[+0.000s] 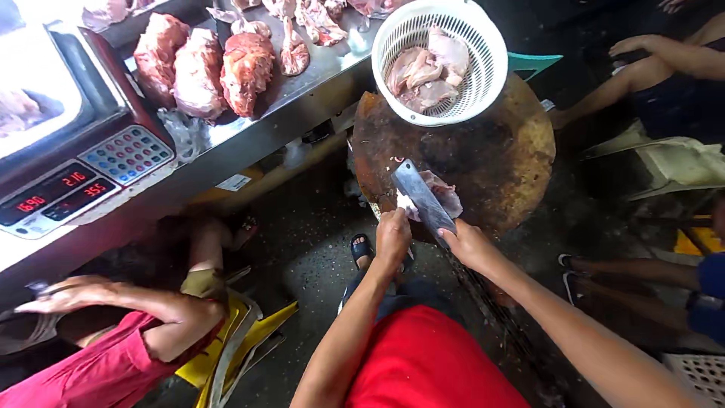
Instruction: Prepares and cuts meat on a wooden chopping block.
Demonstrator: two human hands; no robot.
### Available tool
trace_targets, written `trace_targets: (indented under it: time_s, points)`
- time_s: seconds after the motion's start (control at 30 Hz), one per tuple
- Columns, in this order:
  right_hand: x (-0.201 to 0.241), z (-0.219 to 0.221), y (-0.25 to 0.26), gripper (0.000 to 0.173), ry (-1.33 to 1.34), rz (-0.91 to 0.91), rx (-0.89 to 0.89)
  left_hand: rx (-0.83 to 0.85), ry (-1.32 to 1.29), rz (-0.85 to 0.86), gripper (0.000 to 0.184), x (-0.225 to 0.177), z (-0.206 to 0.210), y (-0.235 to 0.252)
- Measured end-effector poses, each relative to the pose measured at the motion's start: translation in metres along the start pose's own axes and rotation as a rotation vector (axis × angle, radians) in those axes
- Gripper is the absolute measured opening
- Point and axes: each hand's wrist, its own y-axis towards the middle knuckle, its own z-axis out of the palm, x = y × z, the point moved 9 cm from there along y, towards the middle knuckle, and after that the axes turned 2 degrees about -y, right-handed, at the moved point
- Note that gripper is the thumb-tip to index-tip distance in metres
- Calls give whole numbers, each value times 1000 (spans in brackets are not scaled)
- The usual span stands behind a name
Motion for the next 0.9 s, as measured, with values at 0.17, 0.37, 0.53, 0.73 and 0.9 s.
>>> trace_targets:
  time_s: [0.17, 0.37, 0.53, 0.73, 0.9]
  points:
    - [-29, 4, -32, 48, -68, 56, -5, 9, -42, -66, 19, 22, -7, 7]
    - [12, 23, 2, 51, 4, 71, -35, 78, -21, -75, 19, 24, -9, 3]
    - [-34, 46, -26, 53, -39, 117, -39, 103, -71, -196, 17, 47, -12, 3]
    - [-33, 39, -63, 47, -41, 26, -192, 186, -208, -246, 23, 80, -3, -8]
    - [38, -3, -97, 41, 224, -379, -864, 176, -227, -262, 25, 82, -3, -12]
